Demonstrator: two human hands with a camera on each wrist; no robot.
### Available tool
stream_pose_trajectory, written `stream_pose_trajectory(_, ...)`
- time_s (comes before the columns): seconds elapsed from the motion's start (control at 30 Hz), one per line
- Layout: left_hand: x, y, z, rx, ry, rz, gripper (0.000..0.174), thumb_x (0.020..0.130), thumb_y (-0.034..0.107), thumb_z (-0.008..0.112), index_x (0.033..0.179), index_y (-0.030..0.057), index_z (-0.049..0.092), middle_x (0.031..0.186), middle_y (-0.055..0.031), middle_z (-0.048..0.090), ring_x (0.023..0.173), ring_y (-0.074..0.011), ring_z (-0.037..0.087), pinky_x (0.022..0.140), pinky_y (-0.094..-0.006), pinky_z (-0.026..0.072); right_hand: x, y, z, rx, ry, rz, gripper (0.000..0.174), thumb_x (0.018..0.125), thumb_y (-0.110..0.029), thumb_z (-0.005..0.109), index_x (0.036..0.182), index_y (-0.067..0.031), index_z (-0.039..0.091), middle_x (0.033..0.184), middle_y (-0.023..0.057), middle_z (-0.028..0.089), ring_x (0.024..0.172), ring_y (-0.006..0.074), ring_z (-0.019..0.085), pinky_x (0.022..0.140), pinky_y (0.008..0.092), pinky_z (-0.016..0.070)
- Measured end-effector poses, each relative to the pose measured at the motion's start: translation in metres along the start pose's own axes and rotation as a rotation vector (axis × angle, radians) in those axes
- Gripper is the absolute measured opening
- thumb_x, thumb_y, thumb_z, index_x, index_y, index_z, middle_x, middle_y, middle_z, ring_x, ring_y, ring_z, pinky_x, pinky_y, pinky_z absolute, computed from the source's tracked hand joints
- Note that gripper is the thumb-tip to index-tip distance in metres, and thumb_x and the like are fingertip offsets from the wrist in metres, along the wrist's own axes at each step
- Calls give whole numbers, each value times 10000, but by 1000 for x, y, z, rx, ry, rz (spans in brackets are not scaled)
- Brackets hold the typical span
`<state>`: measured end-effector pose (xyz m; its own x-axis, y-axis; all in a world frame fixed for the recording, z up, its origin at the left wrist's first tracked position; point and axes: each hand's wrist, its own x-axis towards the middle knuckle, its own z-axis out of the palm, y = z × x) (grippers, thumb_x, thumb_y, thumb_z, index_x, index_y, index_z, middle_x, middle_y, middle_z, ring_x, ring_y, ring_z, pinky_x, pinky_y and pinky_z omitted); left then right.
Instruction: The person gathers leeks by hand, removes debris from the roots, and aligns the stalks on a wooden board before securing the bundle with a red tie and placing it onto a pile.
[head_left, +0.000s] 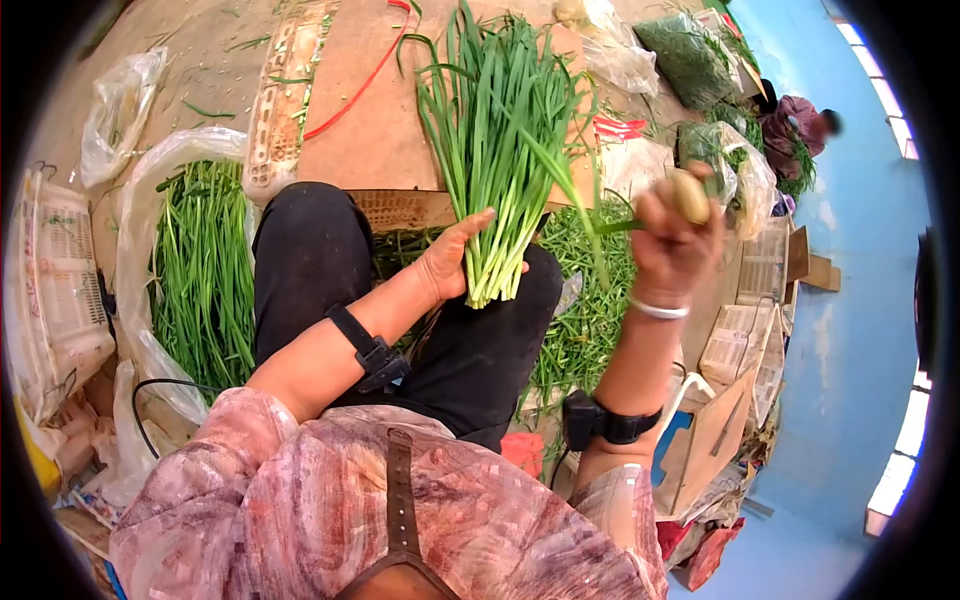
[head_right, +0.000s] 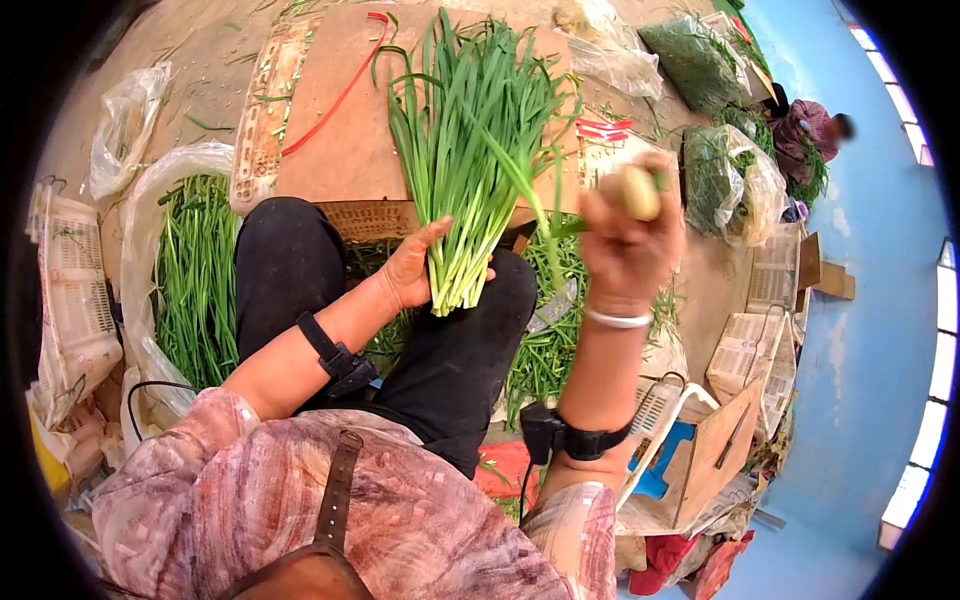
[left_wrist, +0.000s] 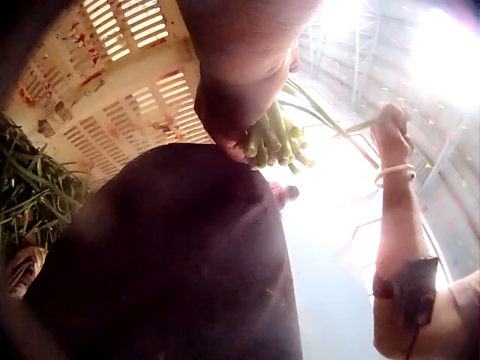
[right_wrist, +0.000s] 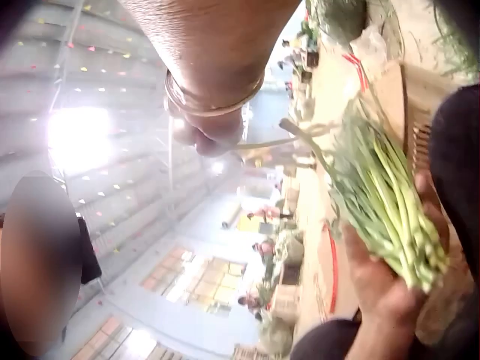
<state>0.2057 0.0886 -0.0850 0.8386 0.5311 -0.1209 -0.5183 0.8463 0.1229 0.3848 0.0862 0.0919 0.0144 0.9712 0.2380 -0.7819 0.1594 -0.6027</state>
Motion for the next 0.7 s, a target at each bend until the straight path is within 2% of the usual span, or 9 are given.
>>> stream_pose_trajectory(0.03, 2, -4, 2, 27, 13, 26, 574, 808, 475, 601, 1168, 35, 526, 1034, -132, 627, 824, -292, 648, 722, -420, 545, -6, 18, 5, -119, 98, 43, 168, 910, -233, 489, 962, -88, 557, 536, -62, 409, 412, 33, 302, 405, 195, 249)
stream_pose_trajectory(0.13, 4, -8, -2, -14, 84, 30, 656, 741, 558, 627, 1144, 48, 535, 1006, -127, 632, 817, -287, 647, 729, -414, 545, -7, 79, 20, 49, 209, 191, 103, 888, -165, 522, 858, -73, 558, 556, -39, 434, 397, 45, 322, 396, 217, 273)
stream_pose_trajectory(0.2, -4, -6, 10, 22, 127, 82, 690, 694, 601, 628, 1106, 53, 553, 977, -117, 634, 859, -266, 633, 777, -422, 530, 5, 94, 22, -92, 200, 187, 64, 882, -102, 510, 866, -41, 522, 584, 9, 459, 403, 57, 329, 384, 212, 278)
stream_pose_trajectory(0.27, -3, -4, 6, -99, -75, 51, 645, 716, 552, 641, 1103, 43, 555, 984, -116, 634, 869, -266, 632, 780, -431, 528, 21, 101, -3, -262, 276, 175, 41, 871, -80, 517, 861, -41, 519, 608, 22, 483, 404, 60, 336, 379, 207, 285)
stream_pose_trajectory(0.43, -2, -5, -7, 71, -12, 13, 612, 736, 408, 702, 1161, 6, 521, 1029, -159, 615, 941, -292, 615, 822, -448, 514, 39, 91, -15, -376, 399, 184, 58, 871, -105, 498, 845, -60, 524, 556, -10, 412, 413, 61, 320, 397, 220, 252)
stream_pose_trajectory(0.5, -3, -5, -9, 83, 110, 3, 436, 773, 212, 705, 1115, -7, 548, 964, -170, 633, 840, -260, 649, 714, -392, 564, 52, 78, -23, -309, 394, 88, 29, 850, -75, 530, 861, -51, 542, 637, 17, 500, 417, 53, 357, 379, 198, 299)
stream_pose_trajectory(0.57, -3, -3, -9, 121, 180, -8, 399, 768, 178, 707, 1085, -13, 557, 928, -165, 639, 790, -240, 655, 657, -363, 572, 60, 42, -23, -324, 343, 11, 88, 856, -97, 525, 907, -38, 564, 617, 1, 470, 417, 50, 345, 390, 210, 311)
stream_pose_trajectory(0.67, -1, 1, -2, 124, 262, -46, 282, 767, 87, 693, 999, -21, 575, 847, -146, 649, 687, -196, 658, 531, -304, 572, 36, -52, -36, -525, 423, -254, 109, 867, -70, 495, 924, -5, 561, 670, 38, 519, 441, 64, 354, 416, 208, 316)
stream_pose_trajectory(0.7, 0, 4, -3, 123, 242, -83, 264, 765, 77, 689, 985, -17, 576, 842, -143, 649, 683, -192, 657, 531, -304, 572, 21, -74, -44, -789, 472, -294, 162, 879, -76, 477, 986, 7, 565, 716, 78, 568, 488, 79, 449, 446, 206, 366)
